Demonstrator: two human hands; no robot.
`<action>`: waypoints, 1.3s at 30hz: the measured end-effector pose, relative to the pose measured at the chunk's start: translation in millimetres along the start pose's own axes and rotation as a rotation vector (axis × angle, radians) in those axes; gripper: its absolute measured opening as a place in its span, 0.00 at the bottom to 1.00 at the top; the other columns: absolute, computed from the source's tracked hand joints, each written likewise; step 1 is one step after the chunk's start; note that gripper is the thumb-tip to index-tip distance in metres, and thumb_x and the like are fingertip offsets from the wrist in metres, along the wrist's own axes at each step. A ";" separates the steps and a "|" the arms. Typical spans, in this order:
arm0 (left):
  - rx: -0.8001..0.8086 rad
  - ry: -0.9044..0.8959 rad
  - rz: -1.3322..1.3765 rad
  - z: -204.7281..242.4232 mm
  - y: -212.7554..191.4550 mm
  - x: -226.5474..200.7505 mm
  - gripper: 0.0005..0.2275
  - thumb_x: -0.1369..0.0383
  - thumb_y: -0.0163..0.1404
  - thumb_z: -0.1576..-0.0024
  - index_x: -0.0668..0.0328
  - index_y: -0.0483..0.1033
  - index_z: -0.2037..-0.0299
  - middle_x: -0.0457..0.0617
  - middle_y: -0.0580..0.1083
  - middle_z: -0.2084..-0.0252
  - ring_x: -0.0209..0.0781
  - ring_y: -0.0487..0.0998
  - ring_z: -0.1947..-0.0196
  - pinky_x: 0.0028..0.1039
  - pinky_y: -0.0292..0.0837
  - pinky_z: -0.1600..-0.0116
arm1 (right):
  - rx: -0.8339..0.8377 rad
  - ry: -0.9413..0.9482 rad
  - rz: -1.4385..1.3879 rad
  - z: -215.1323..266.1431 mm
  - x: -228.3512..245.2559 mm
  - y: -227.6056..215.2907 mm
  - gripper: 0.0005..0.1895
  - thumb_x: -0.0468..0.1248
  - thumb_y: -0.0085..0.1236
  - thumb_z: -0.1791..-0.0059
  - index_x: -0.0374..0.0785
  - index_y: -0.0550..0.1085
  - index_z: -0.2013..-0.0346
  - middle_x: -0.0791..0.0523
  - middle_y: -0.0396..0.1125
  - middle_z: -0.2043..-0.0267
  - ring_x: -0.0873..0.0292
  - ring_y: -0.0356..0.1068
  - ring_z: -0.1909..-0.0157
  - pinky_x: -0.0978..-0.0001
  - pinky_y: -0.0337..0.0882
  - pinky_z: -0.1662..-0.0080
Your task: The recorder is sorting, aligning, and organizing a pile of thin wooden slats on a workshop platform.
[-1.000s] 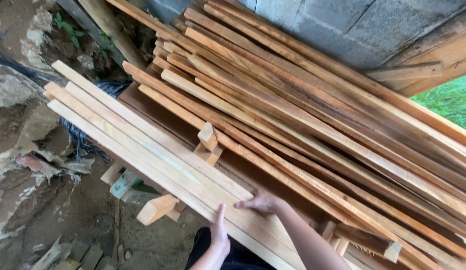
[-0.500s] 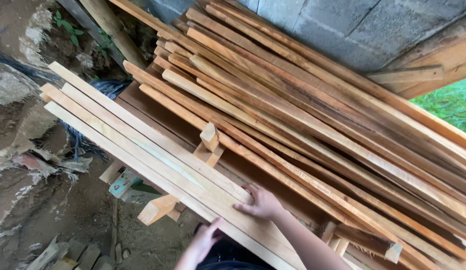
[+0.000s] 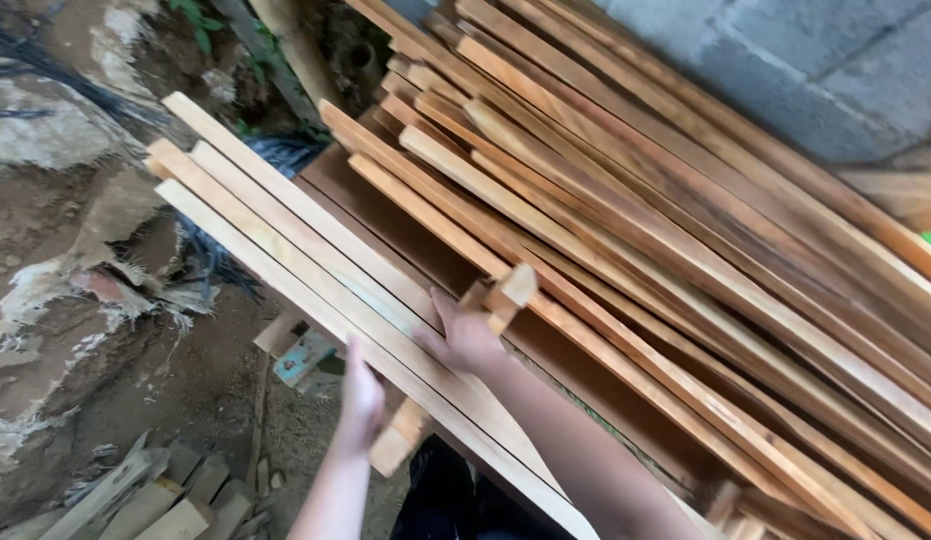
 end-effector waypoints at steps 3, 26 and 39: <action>0.063 0.135 0.298 -82.9 -10.1 41.0 0.39 0.41 0.31 0.38 0.63 0.42 0.25 0.62 0.54 0.24 0.53 0.57 0.25 0.45 0.52 0.26 | 0.089 0.066 -0.110 -63.6 -6.0 28.0 0.49 0.66 0.46 0.49 0.39 0.50 0.23 0.39 0.64 0.36 0.40 0.65 0.37 0.51 0.66 0.38; -0.014 -0.057 0.455 -112.3 -12.5 31.8 0.40 0.39 0.34 0.44 0.57 0.47 0.26 0.64 0.61 0.32 0.56 0.63 0.30 0.49 0.62 0.32 | 0.433 0.329 -0.588 -169.7 -40.5 62.9 0.72 0.77 0.59 0.71 0.30 0.55 0.28 0.41 0.54 0.26 0.44 0.56 0.25 0.54 0.57 0.29; -0.056 -0.047 0.412 -123.9 -14.8 42.8 0.40 0.39 0.34 0.42 0.61 0.47 0.26 0.65 0.61 0.31 0.55 0.64 0.30 0.47 0.61 0.32 | 0.608 0.283 -0.395 -157.3 -13.3 39.5 0.67 0.84 0.45 0.70 0.55 0.53 0.24 0.50 0.28 0.18 0.43 0.27 0.18 0.34 0.37 0.27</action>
Point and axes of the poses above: each hand's wrist, its own z-axis away from the middle knuckle, its own y-axis out of the palm, x = y × z, the point moved 1 cm from there along -z, towards the middle knuckle
